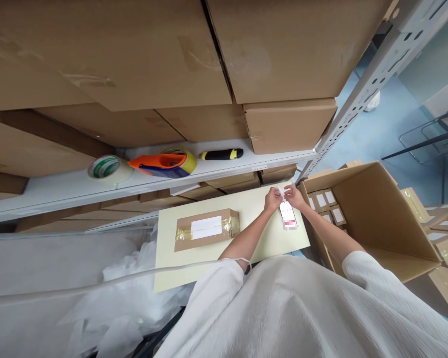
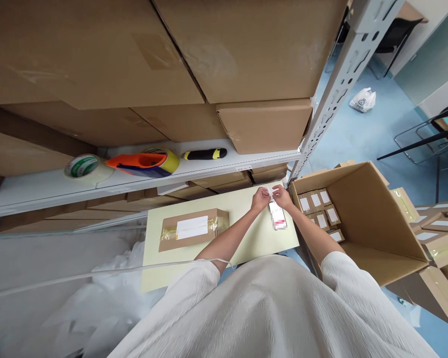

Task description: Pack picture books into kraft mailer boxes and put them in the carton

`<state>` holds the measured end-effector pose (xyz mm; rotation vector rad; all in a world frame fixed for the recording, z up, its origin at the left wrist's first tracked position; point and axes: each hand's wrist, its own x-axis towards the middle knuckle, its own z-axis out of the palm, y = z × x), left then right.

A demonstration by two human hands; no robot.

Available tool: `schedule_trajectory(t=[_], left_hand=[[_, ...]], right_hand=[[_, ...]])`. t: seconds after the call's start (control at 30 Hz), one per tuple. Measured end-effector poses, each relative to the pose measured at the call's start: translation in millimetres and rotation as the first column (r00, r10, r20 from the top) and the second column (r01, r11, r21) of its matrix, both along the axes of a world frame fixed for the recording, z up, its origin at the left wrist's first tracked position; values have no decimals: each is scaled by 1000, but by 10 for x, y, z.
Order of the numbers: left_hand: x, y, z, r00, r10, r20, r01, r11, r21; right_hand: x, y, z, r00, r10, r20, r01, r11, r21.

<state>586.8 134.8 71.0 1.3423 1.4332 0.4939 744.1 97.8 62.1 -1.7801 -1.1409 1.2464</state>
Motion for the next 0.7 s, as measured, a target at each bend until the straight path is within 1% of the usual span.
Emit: schedule_trajectory(t=[0.13,0.23,0.3,0.37,0.43,0.53,0.6,0.7], left_hand=[[-8,6,-7,1000,-4,24,4,1000,-2],[-27,20,-26,1000,-15,16,15,1000,-3],[-49,33,-39,1000,-21,-4,21,1000,5],[-78,47,-48,999,-19,-30,20,1000,21],[-117,63,-52,998,-14,-53,16,999,45],[-195,92,-46,995,-20,-95,29,995,92],[-260,118,-32,990,-28,-139,45,992,118],[-372,164,4,980,-29,-199,58,988,143]], right_hand=[[-5,4,13,1000,14,1,-14,1000,-9],[-5,1,21,999,23,47,-22,1000,-19],[11,-6,35,993,19,121,-18,1000,-14],[45,-18,63,968,46,246,-44,999,-12],[89,-35,104,913,120,389,-118,993,-27],[149,-63,176,796,242,555,-233,968,-89],[176,-82,213,722,288,629,-265,955,-133],[203,-102,231,629,317,710,-269,945,-184]])
